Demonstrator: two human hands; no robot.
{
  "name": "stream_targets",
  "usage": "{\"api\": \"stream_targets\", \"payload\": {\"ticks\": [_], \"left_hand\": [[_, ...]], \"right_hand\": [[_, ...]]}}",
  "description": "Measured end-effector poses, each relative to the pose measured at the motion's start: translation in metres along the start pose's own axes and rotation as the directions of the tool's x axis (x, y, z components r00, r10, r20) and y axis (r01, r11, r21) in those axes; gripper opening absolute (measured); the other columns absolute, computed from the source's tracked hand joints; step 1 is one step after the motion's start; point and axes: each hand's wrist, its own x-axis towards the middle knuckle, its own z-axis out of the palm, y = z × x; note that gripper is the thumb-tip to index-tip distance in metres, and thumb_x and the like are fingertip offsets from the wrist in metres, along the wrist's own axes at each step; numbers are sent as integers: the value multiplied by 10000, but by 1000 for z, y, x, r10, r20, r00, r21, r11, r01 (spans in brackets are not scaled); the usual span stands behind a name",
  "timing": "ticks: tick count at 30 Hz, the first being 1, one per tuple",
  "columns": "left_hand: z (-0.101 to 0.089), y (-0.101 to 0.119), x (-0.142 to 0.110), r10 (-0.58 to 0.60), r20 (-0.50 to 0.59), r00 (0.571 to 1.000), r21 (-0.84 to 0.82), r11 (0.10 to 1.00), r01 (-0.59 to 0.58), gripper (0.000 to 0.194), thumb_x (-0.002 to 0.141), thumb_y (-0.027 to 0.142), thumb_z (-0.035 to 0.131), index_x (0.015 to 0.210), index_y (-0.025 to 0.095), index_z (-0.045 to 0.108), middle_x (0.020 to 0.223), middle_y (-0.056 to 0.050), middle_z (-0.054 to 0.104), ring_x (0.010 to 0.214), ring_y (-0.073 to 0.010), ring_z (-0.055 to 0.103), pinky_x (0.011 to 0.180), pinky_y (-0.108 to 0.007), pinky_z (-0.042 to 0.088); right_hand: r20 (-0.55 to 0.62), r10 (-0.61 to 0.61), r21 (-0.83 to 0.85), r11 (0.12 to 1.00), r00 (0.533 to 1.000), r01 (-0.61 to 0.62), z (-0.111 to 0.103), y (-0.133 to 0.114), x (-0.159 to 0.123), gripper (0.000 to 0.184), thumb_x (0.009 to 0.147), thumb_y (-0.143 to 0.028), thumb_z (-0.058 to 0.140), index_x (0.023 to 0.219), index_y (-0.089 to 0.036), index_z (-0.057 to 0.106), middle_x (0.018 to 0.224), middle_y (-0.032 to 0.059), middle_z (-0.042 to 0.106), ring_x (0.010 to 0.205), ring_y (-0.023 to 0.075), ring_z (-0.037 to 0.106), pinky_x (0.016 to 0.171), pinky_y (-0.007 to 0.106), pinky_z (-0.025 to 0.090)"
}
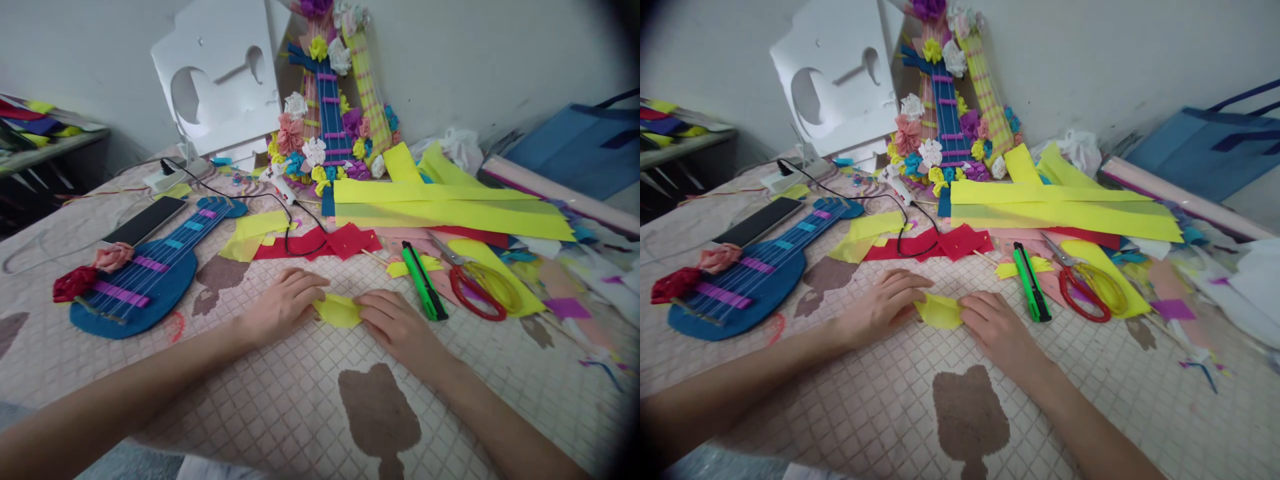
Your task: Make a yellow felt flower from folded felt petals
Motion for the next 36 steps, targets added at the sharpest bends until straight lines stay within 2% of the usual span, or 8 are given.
{"api": "stream_targets", "payload": {"ticks": [4, 10, 13, 19, 25, 36], "left_hand": [[2, -4, 0, 21, 60, 998, -109, 994, -14, 181, 934, 175, 414, 973, 168, 590, 1023, -71, 660, 972, -172, 584, 916, -367, 408], [0, 2, 0, -59, 70, 996, -125, 990, 68, 141, 914, 203, 462, 925, 167, 599, 1022, -64, 649, 966, -179, 573, 892, -363, 407], [1, 4, 2, -103, 66, 992, -162, 980, 113, 107, 884, 188, 499, 885, 175, 605, 1013, -60, 644, 964, -181, 568, 877, -355, 412], [6, 6, 2, -208, 27, 978, -242, 948, 209, 52, 818, 151, 551, 842, 178, 589, 1019, -54, 624, 958, -188, 562, 882, -373, 419], [7, 6, 3, -240, 29, 970, -273, 932, 239, 55, 797, 125, 564, 796, 175, 587, 1000, -40, 617, 938, -182, 557, 867, -365, 418], [7, 6, 6, -284, 32, 958, -340, 898, 278, 37, 793, 132, 577, 772, 160, 587, 980, -50, 605, 915, -173, 554, 834, -345, 434]], "right_hand": [[-1, 48, 52, 997, 999, -48, 1, 1, -1, 215, 873, -115, 472, 998, -226, 608, 1019, 67, 665, 1002, 226, 578, 872, 454, 493], [15, 51, 73, 996, 999, -52, 2, 2, -4, 146, 875, -169, 513, 971, -230, 604, 1055, 62, 659, 1035, 229, 562, 902, 458, 476], [1, 109, 131, 985, 994, -108, 1, 0, -3, 144, 862, -147, 507, 930, -237, 598, 1036, 59, 657, 1010, 224, 572, 888, 454, 477], [-12, 237, 247, 942, 972, -227, 1, -6, 0, 116, 838, -126, 512, 840, -233, 556, 1000, 56, 625, 965, 216, 570, 829, 417, 482], [-7, 338, 319, 893, 941, -318, 4, -8, -1, 118, 804, -107, 544, 816, -224, 554, 1061, 68, 560, 1016, 220, 535, 835, 399, 480], [-8, 436, 310, 857, 900, -412, 7, -13, 1, 83, 806, -138, 530, 783, -218, 532, 1059, 81, 524, 1017, 237, 519, 803, 403, 487]]}}
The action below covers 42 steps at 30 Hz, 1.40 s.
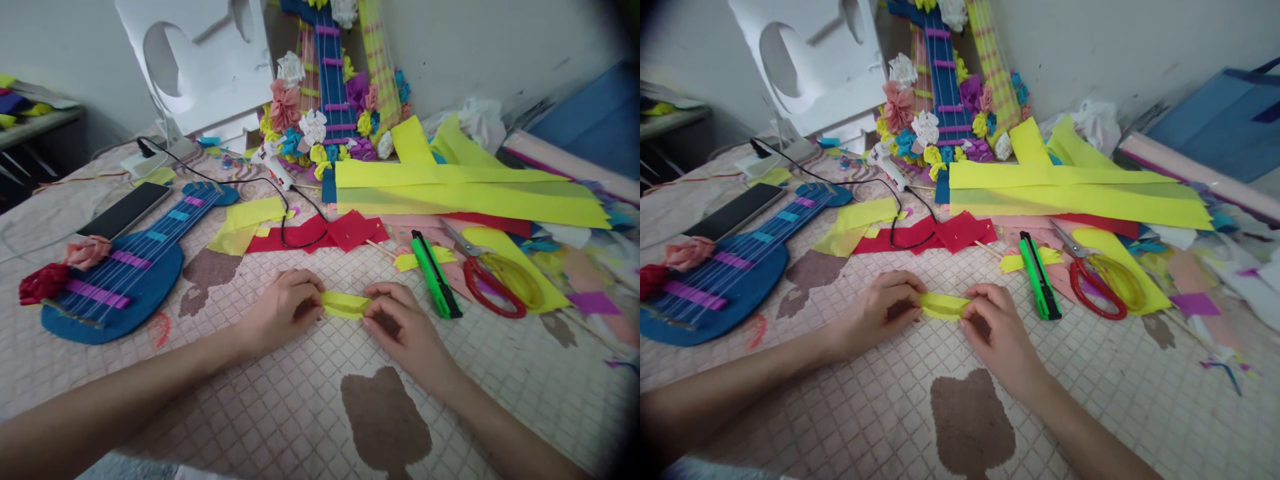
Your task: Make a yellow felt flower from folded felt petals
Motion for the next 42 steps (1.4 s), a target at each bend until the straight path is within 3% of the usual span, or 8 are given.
{"api": "stream_targets", "payload": {"ticks": [6, 18, 27, 42], "left_hand": [[3, -1, 0, -2, -16, 1000, 1, 1000, 2, 41, 796, 139, 581, 761, 159, 577, 971, -38, 602, 901, -161, 555, 831, -336, 423], [2, 1, 3, -49, -24, 999, -5, 999, 49, 68, 786, 126, 595, 725, 155, 594, 945, -29, 613, 877, -153, 561, 815, -345, 405], [6, 2, 6, -81, -62, 995, -17, 997, 80, 130, 734, 92, 624, 636, 146, 558, 902, -4, 618, 844, -140, 569, 812, -348, 383], [4, 2, 4, -102, -37, 994, -32, 994, 101, 77, 744, 103, 604, 696, 157, 576, 937, -22, 610, 867, -150, 564, 818, -340, 413]], "right_hand": [[-20, -4, -30, 1000, 1000, 3, 2, 0, 0, 68, 799, -152, 547, 785, -217, 531, 1042, 72, 528, 1011, 236, 525, 842, 428, 469], [-47, 44, -2, 999, 998, -44, 4, -4, 3, 75, 815, -152, 525, 761, -202, 537, 1022, 84, 512, 973, 223, 522, 714, 356, 498], [-88, 38, -44, 998, 995, -42, 9, -2, 4, 96, 786, -130, 540, 725, -202, 521, 1003, 74, 514, 983, 229, 517, 788, 389, 470], [-71, 50, -38, 998, 996, -52, 6, -5, 5, 84, 809, -149, 530, 746, -205, 524, 1016, 78, 513, 967, 214, 524, 769, 377, 477]]}}
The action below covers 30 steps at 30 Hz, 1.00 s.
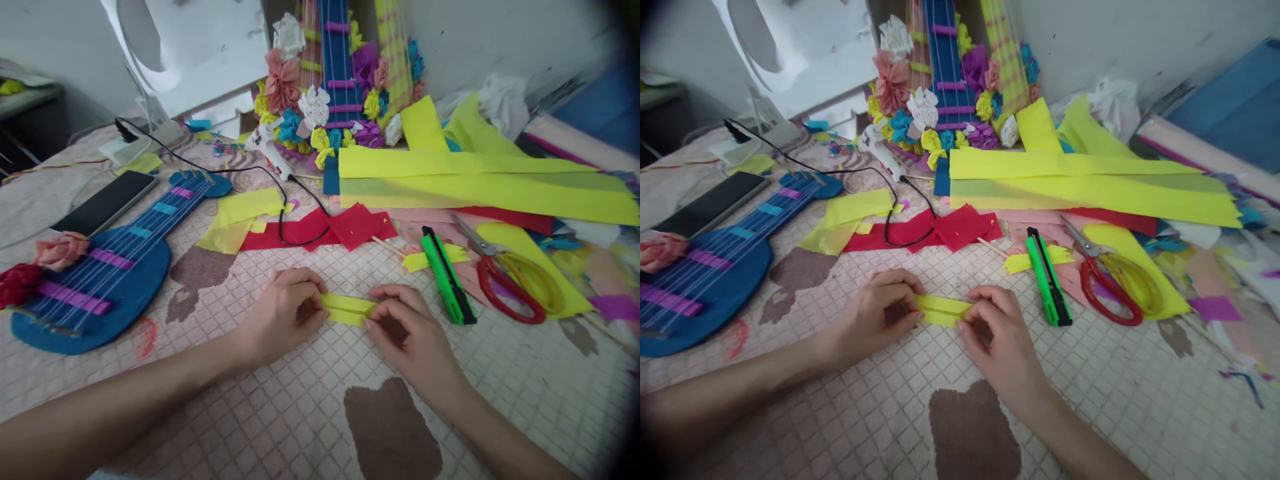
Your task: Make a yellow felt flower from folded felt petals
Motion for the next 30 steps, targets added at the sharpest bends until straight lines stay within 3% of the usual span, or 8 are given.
{"api": "stream_targets", "payload": {"ticks": [14, 30], "left_hand": [[-1, 1, 1, -8, 9, 1000, -11, 1000, 8, 104, 746, 81, 586, 682, 155, 550, 936, -40, 610, 866, -158, 565, 799, -334, 446], [5, 0, -1, -3, -15, 1000, 51, 999, 4, 113, 742, 78, 578, 689, 160, 521, 932, -26, 593, 881, -164, 553, 825, -352, 394]], "right_hand": [[-26, 22, -15, 1000, 999, -22, 2, -1, 0, 91, 806, -157, 524, 732, -210, 524, 999, 74, 535, 953, 228, 547, 736, 385, 492], [-38, -18, -77, 997, 999, 15, 5, 1, 1, 107, 790, -124, 529, 780, -219, 479, 986, 69, 526, 960, 233, 515, 796, 419, 465]]}}
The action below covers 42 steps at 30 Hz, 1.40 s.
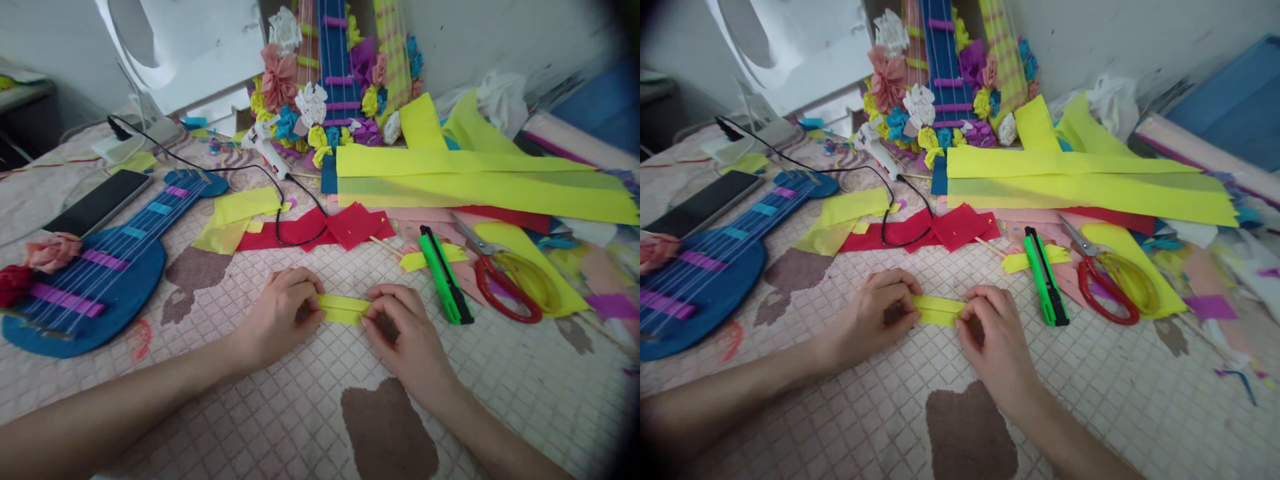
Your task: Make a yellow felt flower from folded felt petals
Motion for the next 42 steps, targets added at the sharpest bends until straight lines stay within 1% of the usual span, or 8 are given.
{"api": "stream_targets", "payload": {"ticks": [8, 19, 25, 28, 32, 35, 37, 42], "left_hand": [[-6, 3, 1, -6, 60, 998, 21, 1000, 5, 201, 766, 80, 541, 900, 214, 609, 959, -19, 592, 922, -183, 540, 823, -367, 369], [-4, 2, 2, 15, 52, 999, 41, 999, -17, 208, 737, 73, 543, 868, 203, 640, 957, -29, 588, 921, -187, 546, 833, -377, 381], [-5, 4, 3, 7, 70, 998, 37, 999, -10, 217, 737, 55, 548, 867, 202, 640, 948, -27, 589, 941, -190, 545, 851, -374, 385], [-2, 10, 5, -45, 39, 998, 121, 992, 40, 59, 811, 184, 557, 809, 184, 616, 899, -30, 584, 900, -202, 535, 822, -390, 376], [7, 18, 7, -66, -7, 998, 223, 972, 66, 180, 774, 331, 655, 779, 175, 566, 881, -28, 563, 896, -222, 501, 796, -393, 354], [11, 18, 6, -57, -22, 998, 233, 971, 61, 196, 747, 316, 687, 788, 178, 554, 898, -26, 556, 906, -219, 494, 802, -383, 344], [11, 15, 6, -58, -33, 998, 221, 973, 64, 197, 741, 315, 690, 787, 179, 555, 899, -22, 559, 908, -216, 497, 808, -383, 343], [3, 8, 5, -58, 19, 998, 89, 994, 56, 69, 750, 134, 619, 786, 179, 583, 891, -10, 586, 913, -192, 537, 820, -361, 373]], "right_hand": [[74, -13, 48, 999, 997, 9, -4, 1, -1, 235, 806, -92, 485, 977, -249, 524, 1030, 71, 507, 993, 240, 498, 820, 431, 461], [42, 13, -58, 998, 999, -11, 2, -5, 4, 29, 817, -206, 539, 842, -218, 548, 952, 70, 500, 913, 244, 498, 779, 434, 449], [30, -22, -40, 999, 999, 23, 4, 0, 3, 138, 787, -116, 497, 858, -229, 534, 951, 61, 524, 923, 240, 513, 764, 407, 450], [17, -46, -50, 998, 999, 47, 4, 1, 2, 150, 773, -104, 494, 852, -226, 531, 938, 62, 526, 912, 242, 512, 756, 411, 449], [20, -61, -63, 996, 998, 62, 5, -2, 3, 110, 804, -131, 490, 853, -224, 524, 927, 64, 517, 896, 239, 498, 760, 416, 441], [2, -34, -108, 994, 999, 34, 8, -4, 5, 30, 821, -209, 529, 832, -215, 502, 910, 68, 515, 886, 246, 483, 774, 432, 432], [-15, -19, -137, 990, 1000, 16, 9, -3, 5, 75, 807, -231, 558, 821, -211, 488, 896, 68, 512, 888, 253, 477, 776, 440, 429], [9, -51, -59, 997, 999, 51, 7, 0, 3, 99, 815, -116, 486, 844, -210, 485, 912, 64, 527, 904, 236, 484, 780, 421, 441]]}}
